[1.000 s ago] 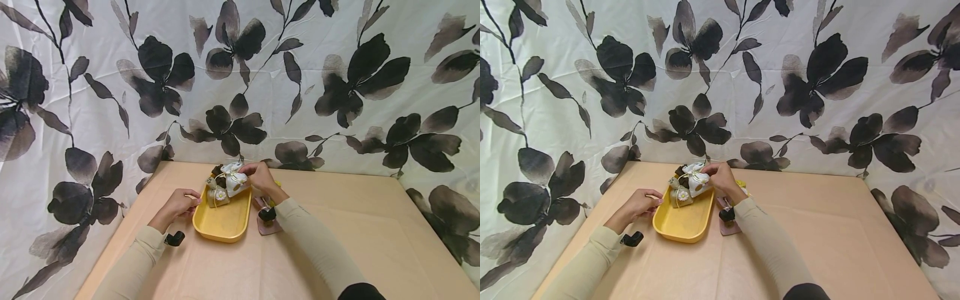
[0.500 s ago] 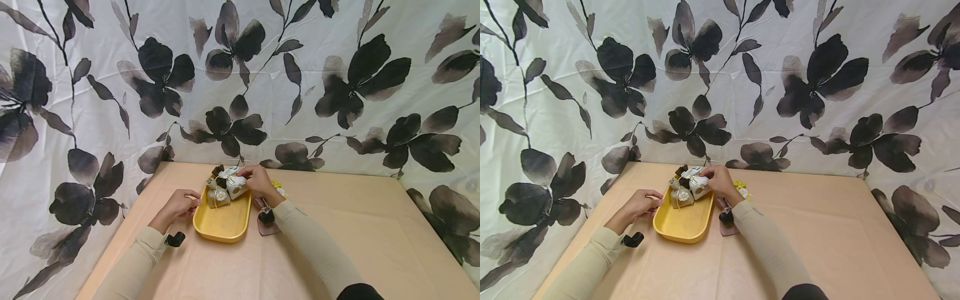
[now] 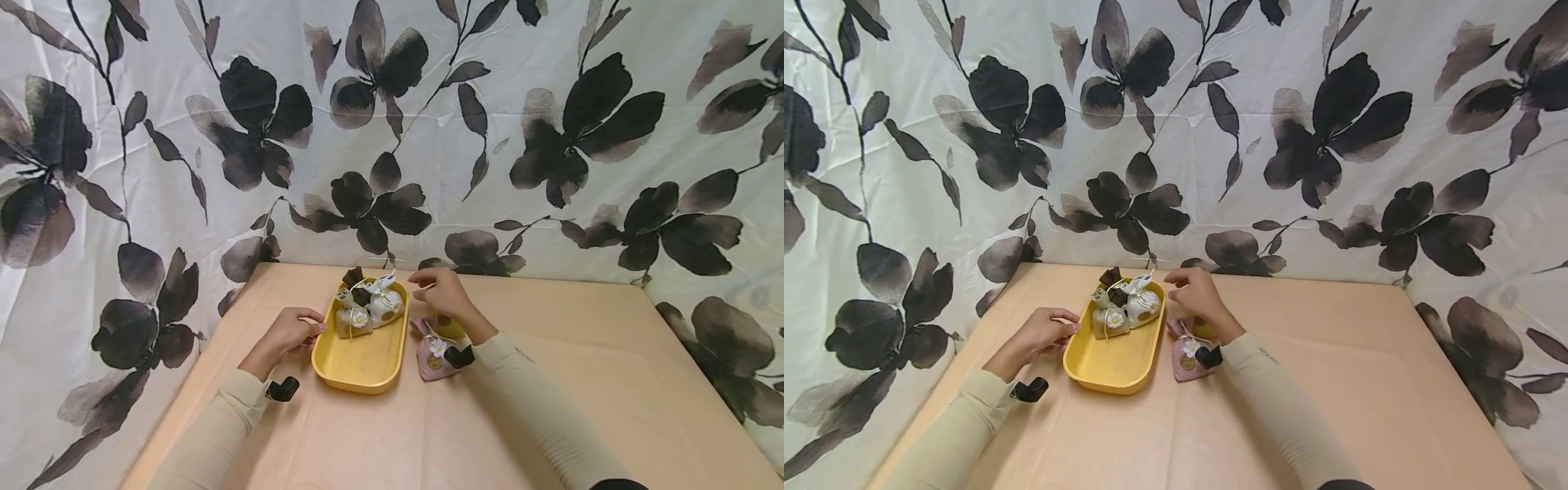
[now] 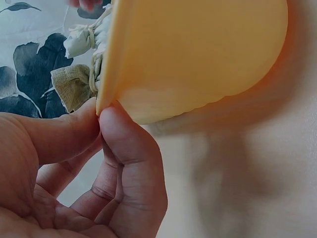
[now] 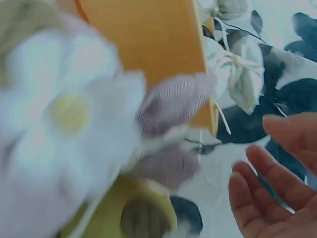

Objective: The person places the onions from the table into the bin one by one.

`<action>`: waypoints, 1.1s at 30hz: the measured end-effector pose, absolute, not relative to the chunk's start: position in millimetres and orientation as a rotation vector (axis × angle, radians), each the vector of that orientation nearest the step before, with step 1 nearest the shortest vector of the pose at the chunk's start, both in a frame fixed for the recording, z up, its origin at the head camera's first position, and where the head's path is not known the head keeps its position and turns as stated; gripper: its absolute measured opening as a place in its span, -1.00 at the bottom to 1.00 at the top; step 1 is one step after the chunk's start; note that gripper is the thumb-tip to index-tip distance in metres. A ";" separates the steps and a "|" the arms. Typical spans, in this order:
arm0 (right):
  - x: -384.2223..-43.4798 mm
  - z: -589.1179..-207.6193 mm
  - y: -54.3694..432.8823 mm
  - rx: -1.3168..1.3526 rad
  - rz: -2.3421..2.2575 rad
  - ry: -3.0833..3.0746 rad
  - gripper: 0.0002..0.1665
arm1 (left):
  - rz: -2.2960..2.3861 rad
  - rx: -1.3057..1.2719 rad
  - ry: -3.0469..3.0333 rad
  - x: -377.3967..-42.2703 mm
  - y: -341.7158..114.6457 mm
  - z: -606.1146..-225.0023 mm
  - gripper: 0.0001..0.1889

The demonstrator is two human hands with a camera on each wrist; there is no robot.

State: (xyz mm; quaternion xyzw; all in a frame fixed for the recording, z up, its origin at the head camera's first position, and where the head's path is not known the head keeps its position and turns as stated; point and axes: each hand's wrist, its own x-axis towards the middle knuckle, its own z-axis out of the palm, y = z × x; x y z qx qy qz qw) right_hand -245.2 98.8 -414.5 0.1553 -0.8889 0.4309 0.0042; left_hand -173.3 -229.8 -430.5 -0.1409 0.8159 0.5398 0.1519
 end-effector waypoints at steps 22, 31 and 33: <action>-172.5 -461.6 168.4 0.554 1.509 -2.989 -0.40 | 1.563 -0.346 2.337 -173.4 -232.4 -427.3 -0.69; -168.8 -468.4 162.4 0.442 1.477 -2.981 -0.47 | 1.547 -0.373 2.334 -170.7 -229.7 -428.4 -0.67; -168.9 -469.9 162.1 0.413 1.490 -2.953 -0.54 | 1.544 -0.373 2.338 -170.6 -228.5 -428.2 -0.67</action>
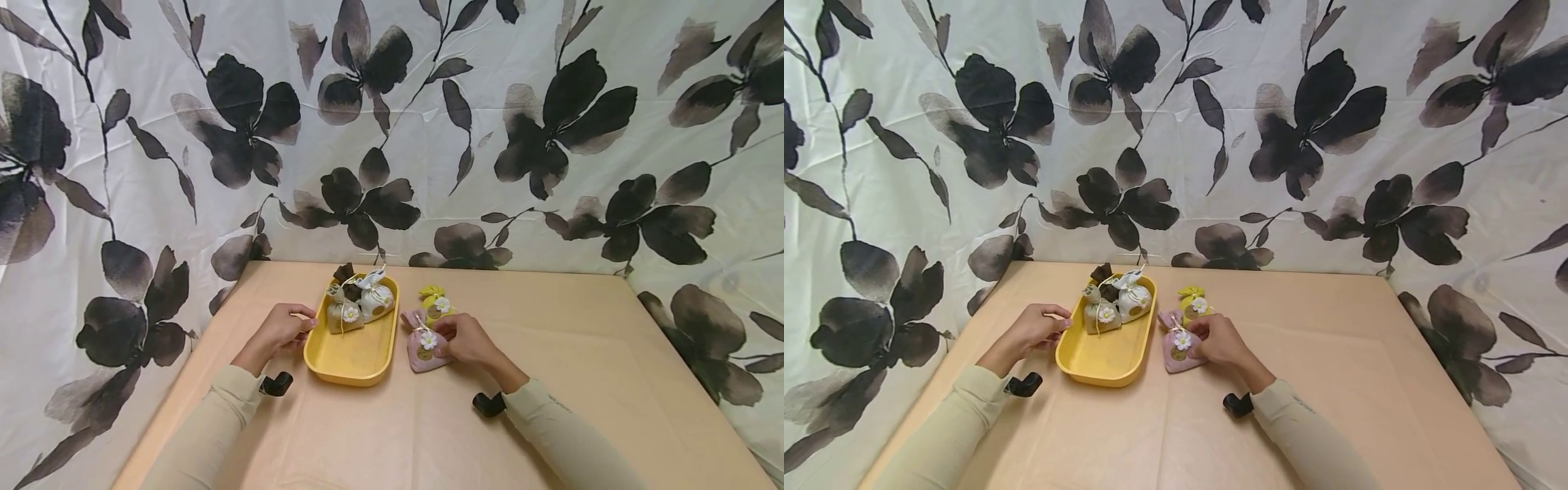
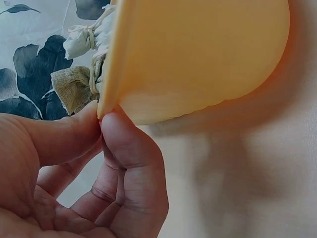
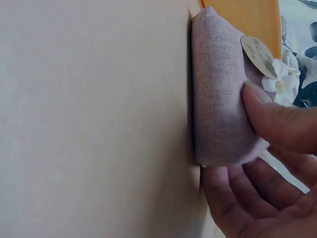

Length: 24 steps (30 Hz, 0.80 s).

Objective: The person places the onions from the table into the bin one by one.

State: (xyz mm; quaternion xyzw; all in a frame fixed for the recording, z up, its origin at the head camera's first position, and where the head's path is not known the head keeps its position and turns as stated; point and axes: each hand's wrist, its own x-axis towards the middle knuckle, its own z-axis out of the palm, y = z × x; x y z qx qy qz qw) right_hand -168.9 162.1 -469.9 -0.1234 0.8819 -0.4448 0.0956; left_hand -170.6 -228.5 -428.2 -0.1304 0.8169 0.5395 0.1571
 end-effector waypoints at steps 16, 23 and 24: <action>-162.9 -468.7 160.7 -0.245 -1.654 2.549 -0.62 | 1.518 -0.367 2.360 -172.5 -230.0 -427.7 -0.66; -157.8 -456.9 160.3 -0.233 -1.745 2.544 -0.65 | 1.499 -0.370 2.367 -171.7 -229.0 -427.5 -0.67; -157.3 -455.5 160.1 -0.229 -1.755 2.541 -0.65 | 1.498 -0.372 2.365 -171.3 -229.1 -427.6 -0.67</action>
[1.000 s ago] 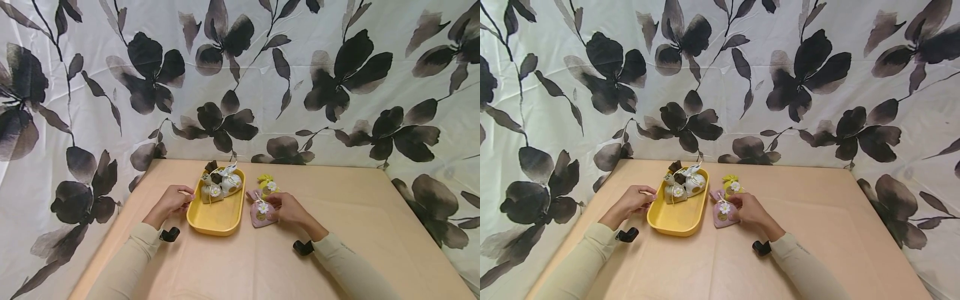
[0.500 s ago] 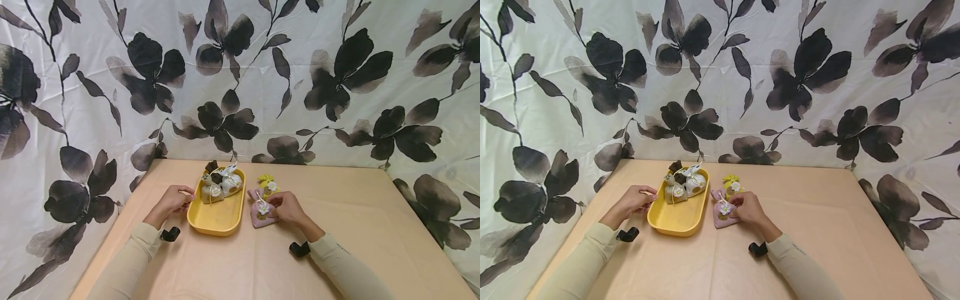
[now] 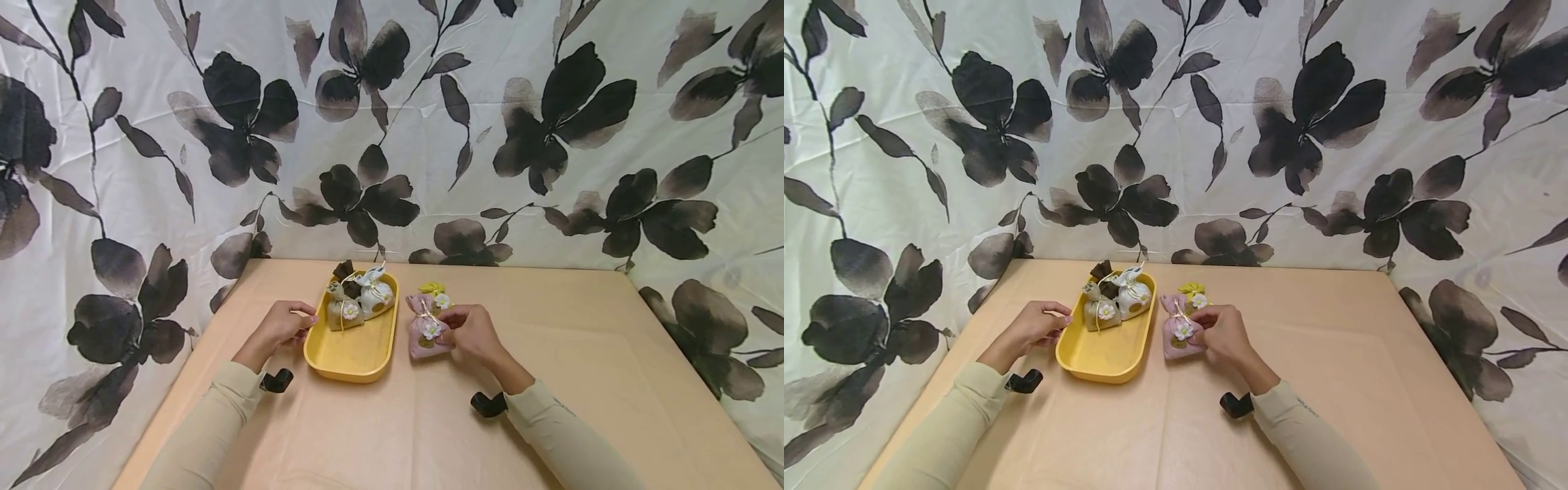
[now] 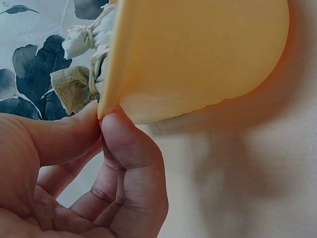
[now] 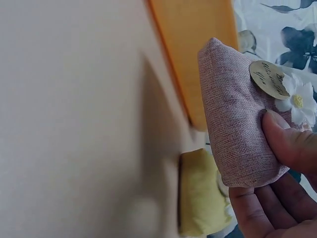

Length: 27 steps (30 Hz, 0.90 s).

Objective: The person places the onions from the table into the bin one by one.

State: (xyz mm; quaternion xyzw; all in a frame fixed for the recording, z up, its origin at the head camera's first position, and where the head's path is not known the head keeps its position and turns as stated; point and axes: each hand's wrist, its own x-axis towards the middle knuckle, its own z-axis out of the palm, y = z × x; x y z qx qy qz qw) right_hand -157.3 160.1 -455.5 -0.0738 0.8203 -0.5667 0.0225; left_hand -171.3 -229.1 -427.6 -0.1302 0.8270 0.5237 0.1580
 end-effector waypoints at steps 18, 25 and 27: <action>-153.4 -422.7 146.9 -0.254 -1.856 2.556 -0.68 | 1.516 -0.365 2.361 -169.8 -229.0 -427.6 -0.68; -151.8 -411.7 138.5 -0.297 -1.876 2.555 -0.69 | 1.506 -0.361 2.374 -169.1 -228.8 -428.2 -0.67; -151.5 -409.4 135.4 -0.306 -1.897 2.542 -0.69 | 1.511 -0.360 2.375 -169.5 -228.4 -428.7 -0.68</action>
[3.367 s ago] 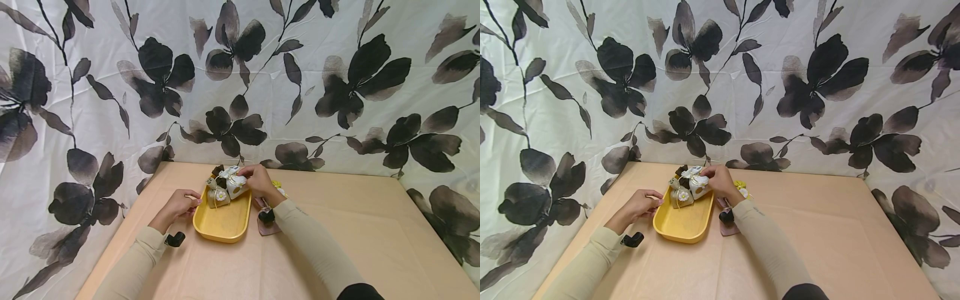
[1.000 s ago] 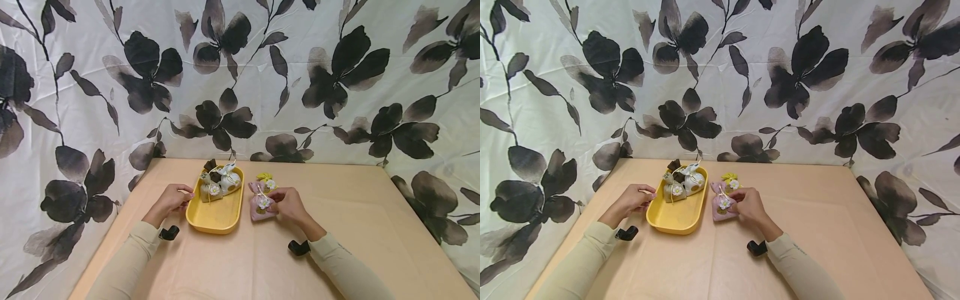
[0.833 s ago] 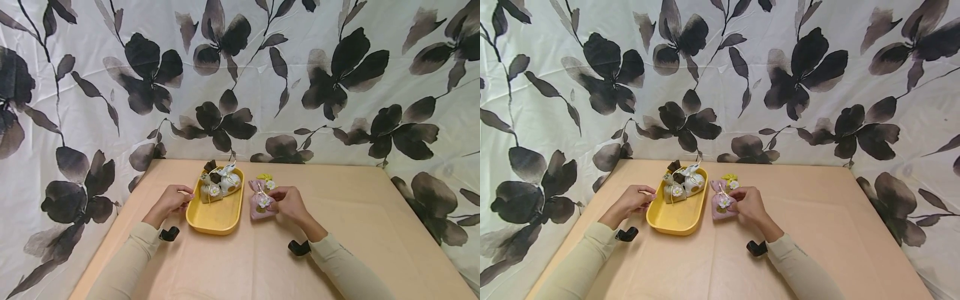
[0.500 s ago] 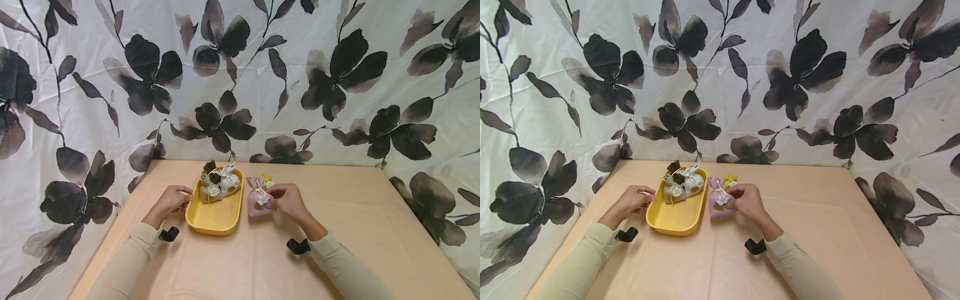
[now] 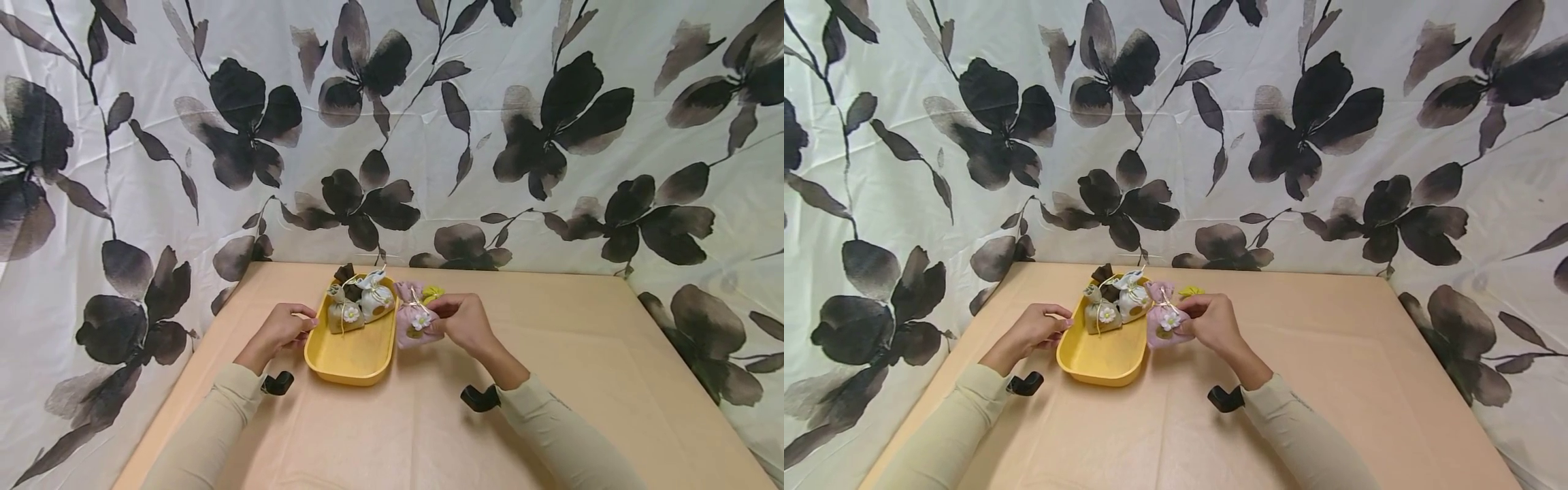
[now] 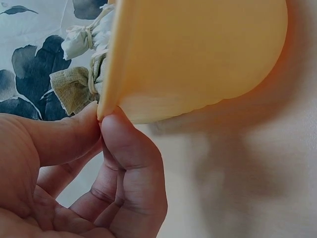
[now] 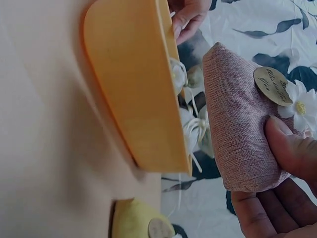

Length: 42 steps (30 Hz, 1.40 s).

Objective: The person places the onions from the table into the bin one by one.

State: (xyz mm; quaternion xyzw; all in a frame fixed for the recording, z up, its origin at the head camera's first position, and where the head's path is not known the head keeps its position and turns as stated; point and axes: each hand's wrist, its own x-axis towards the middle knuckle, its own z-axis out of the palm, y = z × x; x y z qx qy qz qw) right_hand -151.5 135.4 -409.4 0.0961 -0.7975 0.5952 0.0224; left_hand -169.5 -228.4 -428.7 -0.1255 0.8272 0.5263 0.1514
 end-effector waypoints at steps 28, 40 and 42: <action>-158.0 -395.4 84.8 0.389 1.917 -2.460 -0.73 | 1.479 -0.374 2.405 -170.0 -228.7 -428.2 -0.70; -158.5 -394.4 64.3 0.410 1.938 -2.454 -0.72 | 1.505 -0.361 2.389 -171.9 -230.2 -429.8 -0.73; -158.7 -395.1 60.8 0.395 1.937 -2.455 -0.71 | 1.506 -0.361 2.388 -172.0 -230.4 -430.0 -0.73</action>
